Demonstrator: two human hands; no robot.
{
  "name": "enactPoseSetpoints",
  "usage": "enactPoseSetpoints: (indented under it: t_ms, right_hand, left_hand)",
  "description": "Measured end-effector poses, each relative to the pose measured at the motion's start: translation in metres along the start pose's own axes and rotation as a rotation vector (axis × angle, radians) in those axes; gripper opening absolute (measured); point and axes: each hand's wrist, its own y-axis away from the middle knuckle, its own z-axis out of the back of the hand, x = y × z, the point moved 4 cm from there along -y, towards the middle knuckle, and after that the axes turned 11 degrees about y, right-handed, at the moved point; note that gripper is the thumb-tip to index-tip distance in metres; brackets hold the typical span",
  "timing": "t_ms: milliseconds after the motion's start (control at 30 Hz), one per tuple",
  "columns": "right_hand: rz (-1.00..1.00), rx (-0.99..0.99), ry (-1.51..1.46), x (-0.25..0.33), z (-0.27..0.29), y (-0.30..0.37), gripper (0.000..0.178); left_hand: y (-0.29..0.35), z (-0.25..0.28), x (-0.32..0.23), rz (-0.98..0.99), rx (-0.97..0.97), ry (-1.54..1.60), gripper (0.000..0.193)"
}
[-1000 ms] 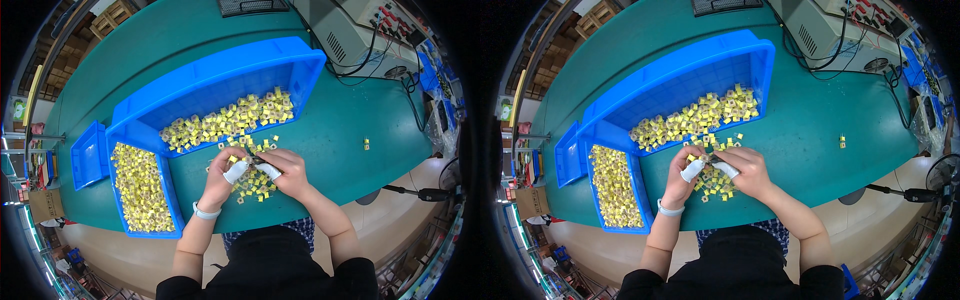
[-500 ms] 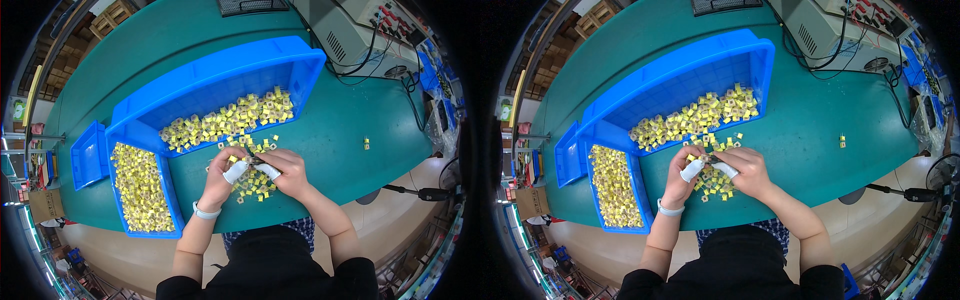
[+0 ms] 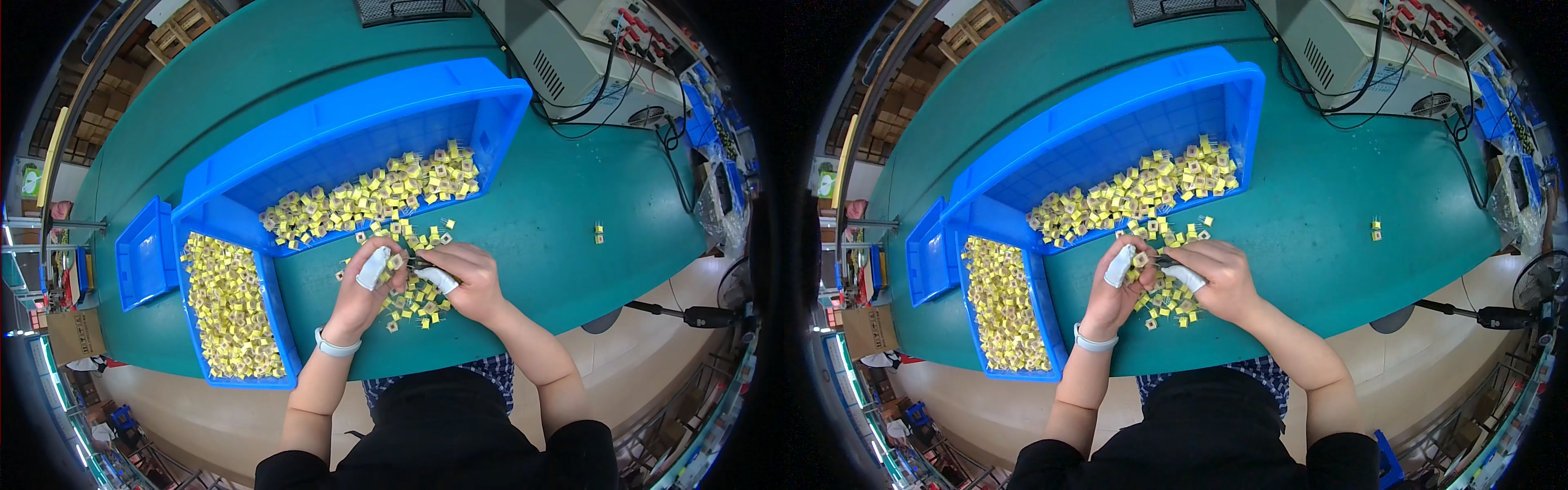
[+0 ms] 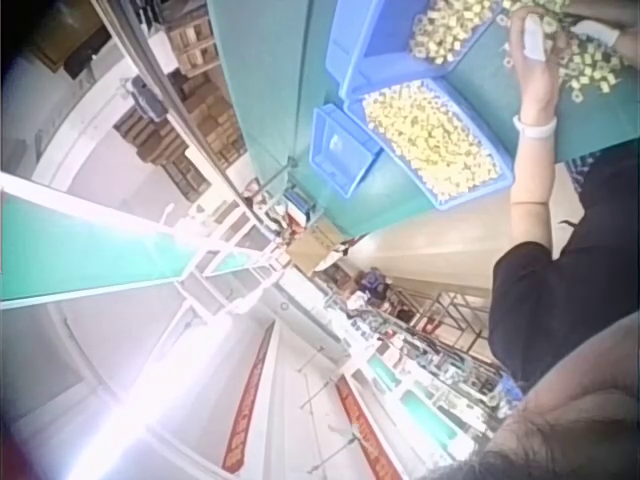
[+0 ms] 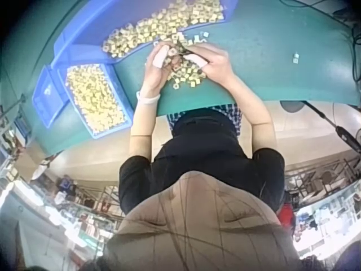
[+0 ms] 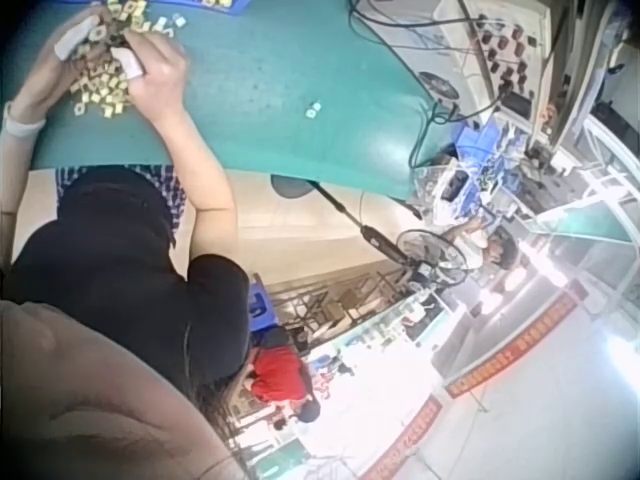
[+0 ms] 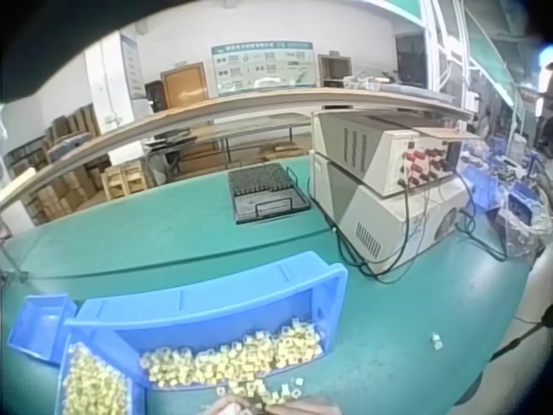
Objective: The person picks up a transformer from the table, trims its metal pins using shears, and places it back onto the table, repeating the process for several others.
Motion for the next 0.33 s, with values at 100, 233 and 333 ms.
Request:
enactPoseSetpoints:
  t_ms: [100, 233, 333]
  right_hand:
    - [0.005, 0.000, -0.004, 0.0000, -0.0004, 0.0004, 0.028]
    - [0.023, 0.021, 0.000, 0.0016, -0.0002, -0.0010, 0.028]
    - [0.031, 0.026, 0.014, 0.0004, -0.0018, 0.0006, 0.027]
  left_hand:
    - [0.0005, 0.0012, -0.0006, 0.010, 0.019, 0.014, 0.021]
    - [0.0011, -0.0004, -0.0006, 0.013, -0.020, 0.007, 0.020]
    - [0.0003, 0.0011, 0.0014, 0.029, -0.020, -0.019, 0.020]
